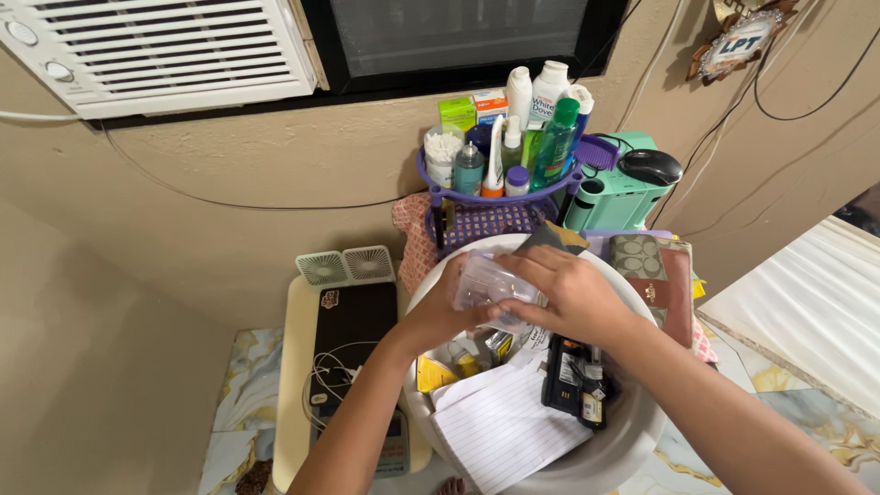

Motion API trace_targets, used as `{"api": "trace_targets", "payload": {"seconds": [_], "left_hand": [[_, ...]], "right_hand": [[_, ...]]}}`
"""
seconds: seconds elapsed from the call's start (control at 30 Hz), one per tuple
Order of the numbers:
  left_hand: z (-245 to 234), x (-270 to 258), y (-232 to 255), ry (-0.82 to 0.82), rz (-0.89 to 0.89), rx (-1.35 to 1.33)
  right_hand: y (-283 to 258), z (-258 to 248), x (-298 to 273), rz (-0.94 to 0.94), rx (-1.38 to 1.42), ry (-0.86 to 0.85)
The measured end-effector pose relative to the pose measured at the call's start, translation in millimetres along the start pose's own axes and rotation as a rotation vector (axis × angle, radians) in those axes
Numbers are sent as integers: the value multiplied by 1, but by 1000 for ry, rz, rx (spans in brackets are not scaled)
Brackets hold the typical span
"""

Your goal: The person carries a white basin filled with various toiletries and personal items from a balcony into a room. They place the basin on a small table and begin sorting the contents, picking up items one by one and placing them into a purple tiered organizer.

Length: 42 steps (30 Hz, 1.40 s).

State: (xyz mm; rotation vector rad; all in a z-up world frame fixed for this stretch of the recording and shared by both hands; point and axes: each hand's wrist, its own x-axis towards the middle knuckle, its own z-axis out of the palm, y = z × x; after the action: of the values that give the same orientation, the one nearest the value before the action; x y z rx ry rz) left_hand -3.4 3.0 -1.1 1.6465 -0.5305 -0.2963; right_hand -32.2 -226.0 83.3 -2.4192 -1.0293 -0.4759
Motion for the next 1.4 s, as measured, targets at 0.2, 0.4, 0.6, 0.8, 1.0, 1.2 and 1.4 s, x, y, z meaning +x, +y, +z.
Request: {"api": "trace_targets", "payload": {"seconds": [0.2,0.4,0.6,0.8,1.0,1.2,1.4], "left_hand": [[9,0,-3,1,-286,-37],[22,2,-9,-20,-94,-136],[28,-2,-10,128,-51,-216],[41,-6,-6,122,57,-148],[42,-4,-9,134,7,-192],[37,-10,3,148,43,-190],[35,-14,9,153,47,-263]], "right_hand": [[16,12,-7,-34,-109,14],[17,5,-11,22,-57,-5],[-6,4,-19,2,122,26],[-11,11,-23,100,115,37],[-6,17,-22,53,144,42],[0,13,-21,171,228,74],[-9,5,-17,142,224,53]]}}
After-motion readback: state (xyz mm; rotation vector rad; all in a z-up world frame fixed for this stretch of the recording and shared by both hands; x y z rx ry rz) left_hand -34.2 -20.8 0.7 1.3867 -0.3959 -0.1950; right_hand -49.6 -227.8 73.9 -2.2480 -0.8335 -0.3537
